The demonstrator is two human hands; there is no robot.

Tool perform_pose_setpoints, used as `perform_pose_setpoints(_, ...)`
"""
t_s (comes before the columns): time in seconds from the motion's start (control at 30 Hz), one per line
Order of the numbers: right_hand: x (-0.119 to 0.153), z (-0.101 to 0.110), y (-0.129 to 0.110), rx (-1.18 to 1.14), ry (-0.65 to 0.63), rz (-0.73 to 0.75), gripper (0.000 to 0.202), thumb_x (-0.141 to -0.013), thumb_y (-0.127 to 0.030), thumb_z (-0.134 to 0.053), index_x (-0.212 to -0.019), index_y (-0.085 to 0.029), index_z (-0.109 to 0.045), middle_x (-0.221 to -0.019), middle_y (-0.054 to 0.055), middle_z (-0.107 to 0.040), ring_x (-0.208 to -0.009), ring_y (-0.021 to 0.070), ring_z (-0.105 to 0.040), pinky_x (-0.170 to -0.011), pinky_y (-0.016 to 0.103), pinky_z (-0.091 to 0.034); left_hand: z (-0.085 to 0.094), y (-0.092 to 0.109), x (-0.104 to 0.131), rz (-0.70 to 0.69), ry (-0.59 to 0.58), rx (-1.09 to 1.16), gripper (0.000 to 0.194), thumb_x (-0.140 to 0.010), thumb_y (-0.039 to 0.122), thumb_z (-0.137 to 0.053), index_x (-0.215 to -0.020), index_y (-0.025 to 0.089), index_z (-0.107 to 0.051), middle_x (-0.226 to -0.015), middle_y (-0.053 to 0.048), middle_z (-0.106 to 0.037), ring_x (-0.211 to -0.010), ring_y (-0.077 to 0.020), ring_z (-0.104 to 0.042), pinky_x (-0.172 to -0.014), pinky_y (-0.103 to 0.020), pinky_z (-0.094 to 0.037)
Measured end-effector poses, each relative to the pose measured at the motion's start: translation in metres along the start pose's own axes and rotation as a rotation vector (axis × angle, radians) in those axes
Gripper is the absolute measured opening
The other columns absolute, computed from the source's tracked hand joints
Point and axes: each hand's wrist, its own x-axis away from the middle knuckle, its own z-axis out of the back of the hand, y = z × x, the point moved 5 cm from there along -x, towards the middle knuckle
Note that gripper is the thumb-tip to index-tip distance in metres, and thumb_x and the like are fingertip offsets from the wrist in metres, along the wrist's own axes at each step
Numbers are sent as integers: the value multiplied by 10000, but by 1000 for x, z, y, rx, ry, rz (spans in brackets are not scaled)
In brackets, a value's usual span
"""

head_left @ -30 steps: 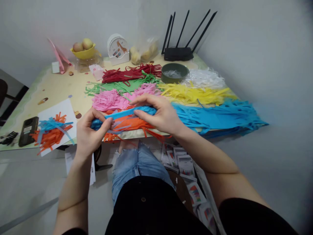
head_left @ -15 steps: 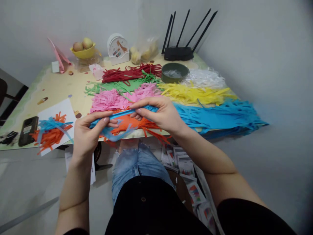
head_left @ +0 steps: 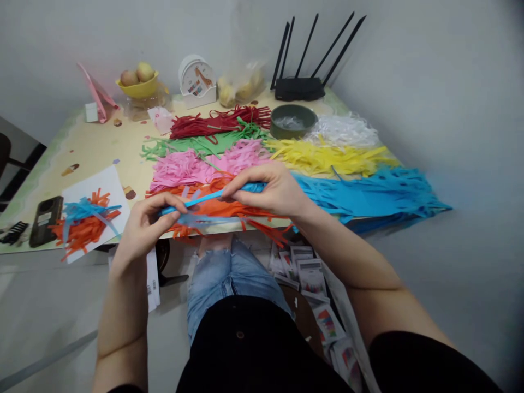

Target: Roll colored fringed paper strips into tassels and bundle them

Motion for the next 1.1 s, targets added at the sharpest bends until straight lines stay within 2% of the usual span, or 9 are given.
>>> perform_pose_setpoints(0.1, 1, -4, -13, 206, -101, 123, 210, -782, -104, -635, -847, -194, -813, -841, 0, -810, -741, 118, -749, -750, 209, -586, -1, 17, -7, -122, -61, -256, 140, -864, 324, -728, -924, 207, -777, -1097, -105, -783, -1092, -271, -717, -1011, -399, -543)
perform_pose_setpoints(0.23, 3, -9, -19, 317, -178, 180, 216, -832, -141, -610, -894, -204, -806, -892, 1, -815, -779, 120, -754, -739, 203, -566, -17, 24, -18, -129, -245, -371, 172, -876, 348, -703, -926, 211, -795, -881, -56, -794, -783, -193, -725, -765, -274, -559)
perform_pose_setpoints(0.37, 5, -4, -23, 356, -220, 207, 200, -864, -167, -626, -962, -207, -795, -950, 15, -813, -838, 130, -755, -779, 222, -567, -20, 20, -23, -138, -241, -435, 177, -875, 350, -684, -854, 201, -778, -800, -58, -777, -698, -181, -691, -694, -270, -543)
perform_pose_setpoints(0.5, -6, 6, -15, 239, -243, 26, 299, -868, -335, -731, -1133, -200, -763, -1074, 39, -792, -976, 162, -742, -848, 249, -574, -20, 19, -25, -352, -117, -648, 117, -889, 304, -661, -865, 260, -767, -823, -35, -775, -824, -215, -694, -1051, -465, -486)
perform_pose_setpoints(0.6, -16, 0, 1, 16, -319, -127, 270, -910, -398, -688, -976, -151, -775, -942, 48, -798, -892, 150, -738, -810, 244, -571, -20, 16, -23, -494, -18, -713, 83, -866, 276, -719, -913, 318, -773, -884, -7, -786, -937, -231, -709, -1224, -579, -279)
perform_pose_setpoints(0.7, -18, -14, 19, -218, -414, -262, 233, -882, -366, -715, -894, -135, -744, -819, 46, -790, -760, 127, -733, -756, 241, -575, -21, 10, -20, -612, 30, -761, 181, -867, 242, -734, -1005, 350, -777, -971, -9, -795, -1014, -252, -715, -1228, -600, -244)
perform_pose_setpoints(0.83, -17, -19, 30, -366, -257, -324, 210, -816, -326, -785, -856, -133, -709, -723, 28, -763, -662, 108, -714, -663, 211, -555, -22, 5, -17, -668, 154, -802, 197, -887, 215, -706, -1020, 344, -772, -963, -20, -799, -1025, -274, -717, -1208, -633, -223)
perform_pose_setpoints(0.97, -19, -20, 26, -478, -145, -217, 239, -776, -346, -836, -837, -141, -728, -725, 22, -763, -682, 115, -725, -693, 221, -578, -36, 8, -18, -639, 353, -707, 130, -868, 216, -720, -945, 309, -765, -895, -10, -795, -945, -250, -736, -1162, -598, -347)
perform_pose_setpoints(1.1, -26, -12, 19, -504, -70, -35, 190, -855, -338, -766, -890, -151, -757, -806, 29, -777, -755, 119, -738, -759, 236, -594, -51, 6, -27, -481, 532, -285, 87, -896, 235, -706, -937, 266, -776, -978, -26, -792, -962, -213, -739, -1001, -454, -536)
